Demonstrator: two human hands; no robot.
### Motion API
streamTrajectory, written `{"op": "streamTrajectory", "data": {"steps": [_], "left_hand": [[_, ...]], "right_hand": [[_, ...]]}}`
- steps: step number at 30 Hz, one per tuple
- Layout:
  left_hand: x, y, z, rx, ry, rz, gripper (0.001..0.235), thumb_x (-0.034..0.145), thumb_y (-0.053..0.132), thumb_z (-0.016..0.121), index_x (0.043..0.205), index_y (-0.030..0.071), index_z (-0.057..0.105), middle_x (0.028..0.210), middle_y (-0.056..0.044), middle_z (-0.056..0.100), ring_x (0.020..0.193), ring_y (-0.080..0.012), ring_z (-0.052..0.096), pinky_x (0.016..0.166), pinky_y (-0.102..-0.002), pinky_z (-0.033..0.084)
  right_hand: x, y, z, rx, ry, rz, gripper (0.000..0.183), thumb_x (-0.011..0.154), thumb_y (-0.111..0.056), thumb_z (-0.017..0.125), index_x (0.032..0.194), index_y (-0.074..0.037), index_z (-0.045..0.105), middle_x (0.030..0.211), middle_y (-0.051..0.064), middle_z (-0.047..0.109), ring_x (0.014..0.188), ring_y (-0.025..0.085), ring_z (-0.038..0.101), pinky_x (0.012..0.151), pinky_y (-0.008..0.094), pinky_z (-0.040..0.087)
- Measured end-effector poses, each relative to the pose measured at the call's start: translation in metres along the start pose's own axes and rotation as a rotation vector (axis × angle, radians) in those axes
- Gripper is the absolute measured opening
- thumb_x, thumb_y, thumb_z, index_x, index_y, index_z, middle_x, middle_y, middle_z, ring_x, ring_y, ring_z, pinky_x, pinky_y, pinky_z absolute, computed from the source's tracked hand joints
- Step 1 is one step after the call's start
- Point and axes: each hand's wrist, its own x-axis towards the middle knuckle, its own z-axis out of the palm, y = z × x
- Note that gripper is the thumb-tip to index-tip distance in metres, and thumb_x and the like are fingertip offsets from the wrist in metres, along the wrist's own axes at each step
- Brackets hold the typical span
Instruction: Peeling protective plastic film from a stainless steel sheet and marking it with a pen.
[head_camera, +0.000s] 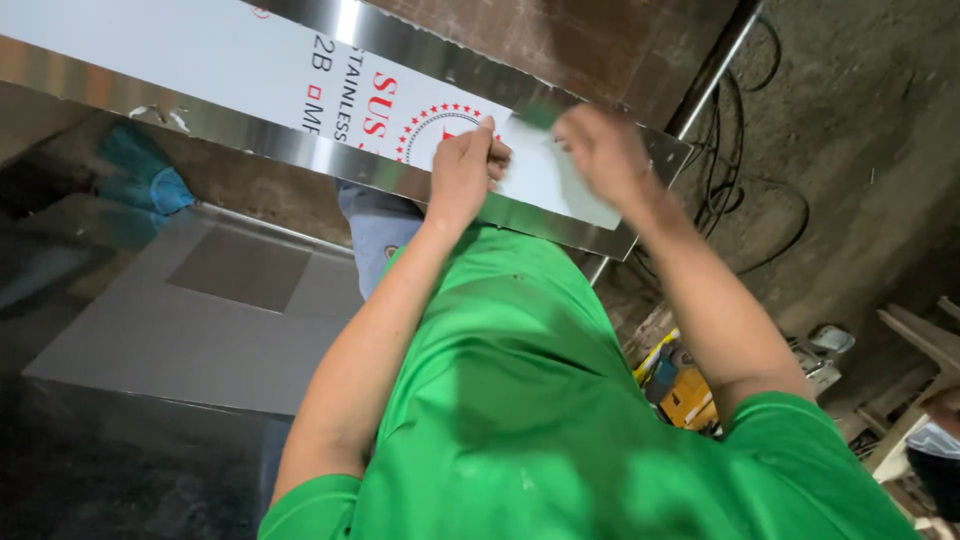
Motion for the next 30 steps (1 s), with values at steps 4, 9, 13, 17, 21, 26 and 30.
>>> {"op": "streamTrajectory", "data": {"steps": [4,9,13,17,21,26,30], "left_hand": [[-0.011,0.000,-0.016,1.071,0.368,0.677,0.041,0.102,0.038,0.073,0.122,0.002,0.067,0.135,-0.022,0.057,0.126,-0.0390,0.055,0.104,-0.052,0.049],[-0.008,0.007,-0.024,1.261,0.411,0.662,0.096,0.086,0.047,0.086,0.154,-0.001,0.039,0.162,-0.027,0.015,0.148,-0.0536,0.017,0.120,-0.063,0.024],[-0.003,0.006,-0.025,1.323,0.387,0.619,0.121,0.081,0.053,0.091,0.163,0.001,0.020,0.167,-0.027,-0.004,0.152,-0.0566,-0.003,0.124,-0.068,0.010],[-0.004,0.008,-0.024,1.317,0.382,0.593,0.121,0.080,0.052,0.091,0.163,0.001,0.019,0.168,-0.027,-0.003,0.153,-0.0565,-0.002,0.124,-0.068,0.011],[-0.004,0.004,-0.025,1.311,0.382,0.608,0.121,0.081,0.052,0.091,0.164,0.001,0.019,0.168,-0.027,-0.004,0.153,-0.0566,-0.002,0.124,-0.069,0.011],[-0.004,0.013,-0.023,1.296,0.377,0.610,0.121,0.081,0.052,0.091,0.164,0.003,0.019,0.168,-0.027,-0.003,0.153,-0.0570,-0.003,0.123,-0.069,0.012],[-0.006,0.005,-0.022,1.302,0.376,0.579,0.122,0.079,0.052,0.091,0.163,0.002,0.019,0.168,-0.027,-0.003,0.153,-0.0567,-0.002,0.124,-0.070,0.011]], "right_hand": [[0.012,0.043,-0.019,0.178,-0.042,0.411,0.031,0.100,-0.028,0.075,0.094,0.002,0.072,0.076,0.010,0.073,0.064,0.016,0.073,0.061,0.036,0.057],[0.022,0.033,-0.019,0.200,-0.033,0.501,0.033,0.096,-0.032,0.078,0.094,0.000,0.075,0.075,0.009,0.074,0.058,0.010,0.070,0.054,0.029,0.057],[0.028,0.037,-0.007,0.223,-0.010,0.496,0.034,0.097,-0.033,0.077,0.098,0.000,0.078,0.075,0.006,0.076,0.056,0.008,0.070,0.052,0.025,0.057],[0.020,0.034,-0.001,0.285,-0.012,0.530,0.033,0.096,-0.032,0.075,0.097,0.000,0.077,0.075,0.008,0.075,0.057,0.008,0.071,0.046,0.030,0.054],[0.027,0.026,0.009,0.253,0.072,0.408,0.033,0.098,-0.032,0.076,0.095,0.001,0.077,0.073,0.009,0.076,0.055,0.011,0.071,0.053,0.027,0.059],[0.019,0.047,0.004,0.271,0.060,0.417,0.034,0.097,-0.033,0.077,0.091,0.000,0.075,0.073,0.007,0.074,0.057,0.010,0.071,0.049,0.028,0.058],[0.019,0.035,0.011,0.311,0.093,0.436,0.033,0.095,-0.031,0.078,0.086,0.001,0.075,0.070,0.009,0.074,0.055,0.011,0.070,0.051,0.029,0.056]]}}
